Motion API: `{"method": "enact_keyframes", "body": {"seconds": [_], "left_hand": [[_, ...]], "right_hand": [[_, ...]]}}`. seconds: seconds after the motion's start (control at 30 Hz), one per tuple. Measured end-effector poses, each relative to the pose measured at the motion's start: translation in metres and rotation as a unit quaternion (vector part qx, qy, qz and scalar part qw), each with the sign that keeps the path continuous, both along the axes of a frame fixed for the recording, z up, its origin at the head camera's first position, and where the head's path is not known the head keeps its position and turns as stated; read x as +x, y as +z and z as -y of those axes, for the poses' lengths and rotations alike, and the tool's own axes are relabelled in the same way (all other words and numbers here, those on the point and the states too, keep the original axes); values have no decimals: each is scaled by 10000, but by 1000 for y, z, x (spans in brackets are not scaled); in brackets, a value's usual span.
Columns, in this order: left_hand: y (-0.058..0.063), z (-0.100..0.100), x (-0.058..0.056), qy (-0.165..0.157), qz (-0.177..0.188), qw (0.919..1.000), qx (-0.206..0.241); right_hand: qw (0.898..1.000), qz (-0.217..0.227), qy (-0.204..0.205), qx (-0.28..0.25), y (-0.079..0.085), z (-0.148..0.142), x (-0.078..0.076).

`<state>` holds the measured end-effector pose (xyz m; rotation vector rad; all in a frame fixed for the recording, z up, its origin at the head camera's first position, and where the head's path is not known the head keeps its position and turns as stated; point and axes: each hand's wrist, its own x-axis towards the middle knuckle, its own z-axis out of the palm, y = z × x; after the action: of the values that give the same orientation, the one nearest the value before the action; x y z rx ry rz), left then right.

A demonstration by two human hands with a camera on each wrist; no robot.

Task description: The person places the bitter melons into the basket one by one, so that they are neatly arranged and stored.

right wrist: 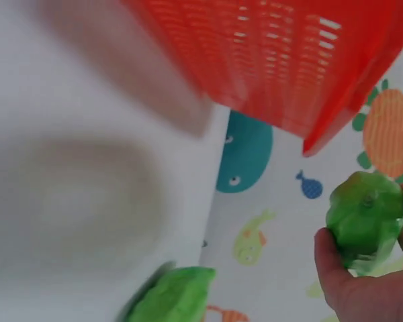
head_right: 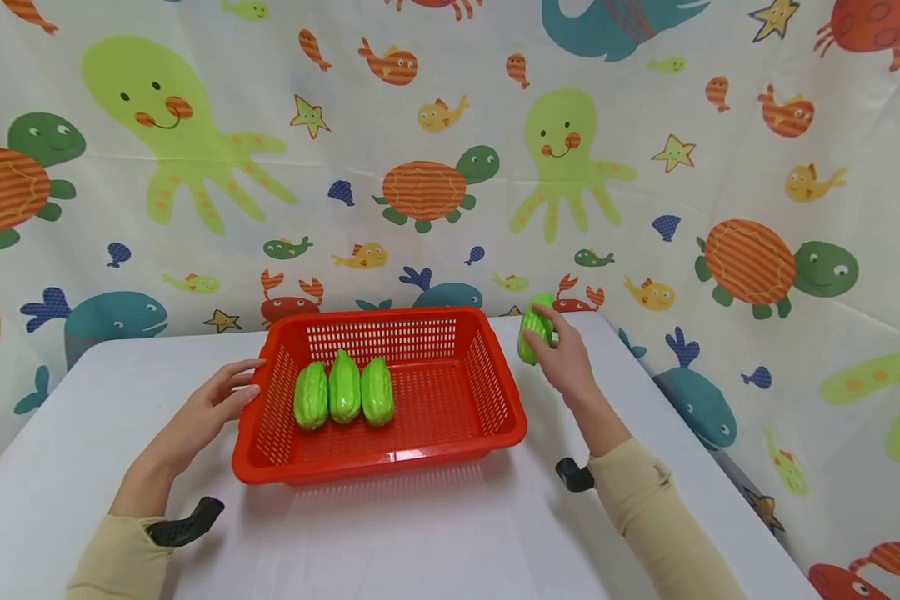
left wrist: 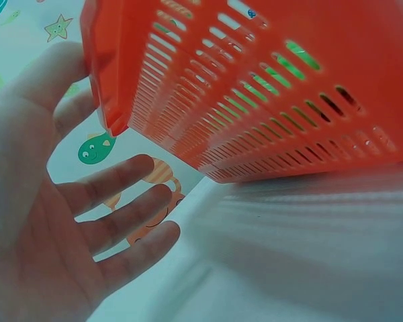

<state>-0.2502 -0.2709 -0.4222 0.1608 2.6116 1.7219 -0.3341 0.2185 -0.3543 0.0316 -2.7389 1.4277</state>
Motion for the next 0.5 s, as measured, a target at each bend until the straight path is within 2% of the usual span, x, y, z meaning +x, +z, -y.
{"method": "enact_keyframes", "body": {"seconds": [0.3, 0.5], "left_hand": [[0, 0, -1, -12, 10, 10000, -13], [0, 0, -1, -6, 30, 10000, -8]], "right_hand": [[9973, -375, 604, 199, 25, 17, 14], [9950, -507, 860, 9, 36, 34, 19]]}}
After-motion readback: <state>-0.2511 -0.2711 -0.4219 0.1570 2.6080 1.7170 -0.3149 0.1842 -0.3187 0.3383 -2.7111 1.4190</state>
